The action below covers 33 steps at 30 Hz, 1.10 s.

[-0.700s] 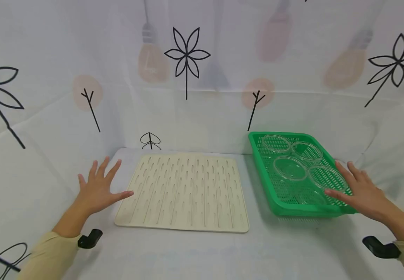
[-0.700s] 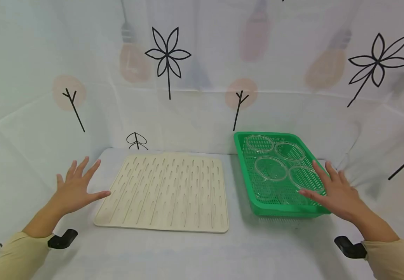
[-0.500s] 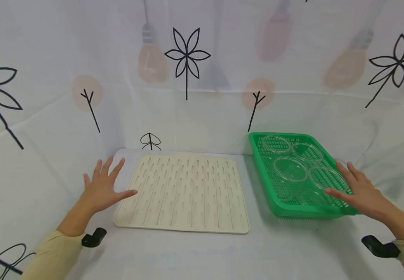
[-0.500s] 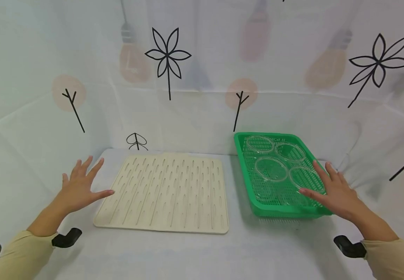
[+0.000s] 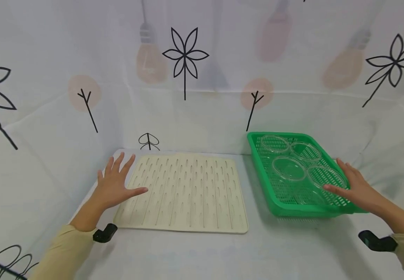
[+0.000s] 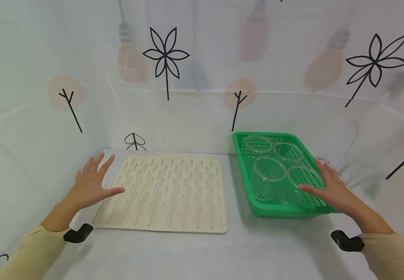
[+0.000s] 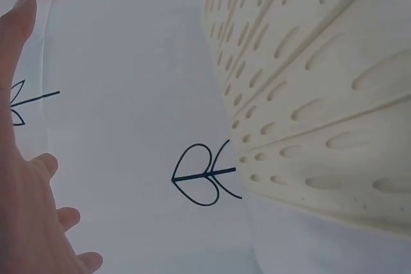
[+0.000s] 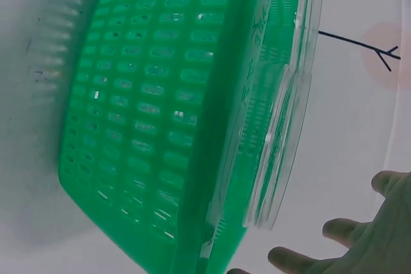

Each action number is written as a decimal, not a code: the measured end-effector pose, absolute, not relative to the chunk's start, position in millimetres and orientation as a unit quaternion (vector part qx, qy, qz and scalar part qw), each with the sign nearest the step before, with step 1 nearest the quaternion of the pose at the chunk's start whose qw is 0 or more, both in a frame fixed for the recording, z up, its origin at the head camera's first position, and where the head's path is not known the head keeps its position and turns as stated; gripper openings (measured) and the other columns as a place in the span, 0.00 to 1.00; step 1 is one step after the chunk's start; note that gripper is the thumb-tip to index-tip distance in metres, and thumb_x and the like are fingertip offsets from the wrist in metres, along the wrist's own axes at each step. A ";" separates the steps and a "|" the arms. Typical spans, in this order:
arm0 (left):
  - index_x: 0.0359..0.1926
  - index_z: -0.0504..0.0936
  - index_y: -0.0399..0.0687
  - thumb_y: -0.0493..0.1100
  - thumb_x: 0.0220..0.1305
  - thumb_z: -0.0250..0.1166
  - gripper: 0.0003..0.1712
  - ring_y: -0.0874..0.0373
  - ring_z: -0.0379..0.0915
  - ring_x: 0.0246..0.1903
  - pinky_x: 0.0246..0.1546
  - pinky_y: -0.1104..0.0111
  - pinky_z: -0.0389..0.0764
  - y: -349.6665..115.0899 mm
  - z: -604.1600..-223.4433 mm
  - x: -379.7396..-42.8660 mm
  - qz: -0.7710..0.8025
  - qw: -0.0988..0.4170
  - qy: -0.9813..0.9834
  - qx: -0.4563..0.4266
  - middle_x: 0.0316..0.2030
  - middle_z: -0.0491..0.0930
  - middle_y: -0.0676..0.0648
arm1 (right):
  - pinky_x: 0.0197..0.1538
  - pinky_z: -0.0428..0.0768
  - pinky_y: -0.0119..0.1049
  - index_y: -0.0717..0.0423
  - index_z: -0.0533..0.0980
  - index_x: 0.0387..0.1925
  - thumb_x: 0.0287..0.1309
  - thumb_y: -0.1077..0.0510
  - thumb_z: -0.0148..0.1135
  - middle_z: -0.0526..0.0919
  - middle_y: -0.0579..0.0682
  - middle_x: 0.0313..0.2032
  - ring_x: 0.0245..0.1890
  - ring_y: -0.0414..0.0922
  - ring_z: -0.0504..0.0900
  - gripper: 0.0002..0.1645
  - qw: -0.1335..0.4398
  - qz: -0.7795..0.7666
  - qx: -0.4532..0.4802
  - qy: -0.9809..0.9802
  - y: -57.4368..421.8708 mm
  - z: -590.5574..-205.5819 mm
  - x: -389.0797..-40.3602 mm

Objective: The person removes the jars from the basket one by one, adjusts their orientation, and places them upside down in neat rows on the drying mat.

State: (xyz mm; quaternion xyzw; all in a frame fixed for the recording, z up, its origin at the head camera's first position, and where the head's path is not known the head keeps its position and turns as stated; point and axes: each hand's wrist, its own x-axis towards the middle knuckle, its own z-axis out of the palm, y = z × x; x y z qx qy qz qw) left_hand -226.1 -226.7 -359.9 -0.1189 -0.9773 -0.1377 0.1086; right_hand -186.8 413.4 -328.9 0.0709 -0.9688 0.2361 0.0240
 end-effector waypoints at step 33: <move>0.73 0.41 0.59 0.75 0.42 0.64 0.65 0.39 0.27 0.69 0.56 0.34 0.48 -154.3 -354.1 -245.1 -0.195 0.119 -0.958 -0.174 0.72 0.37 0.43 | 0.46 0.66 0.69 0.73 0.20 0.63 0.63 0.38 0.50 0.34 0.87 0.57 0.54 0.81 0.45 0.62 -0.058 0.297 -0.008 -0.953 414.9 -327.1 -194.5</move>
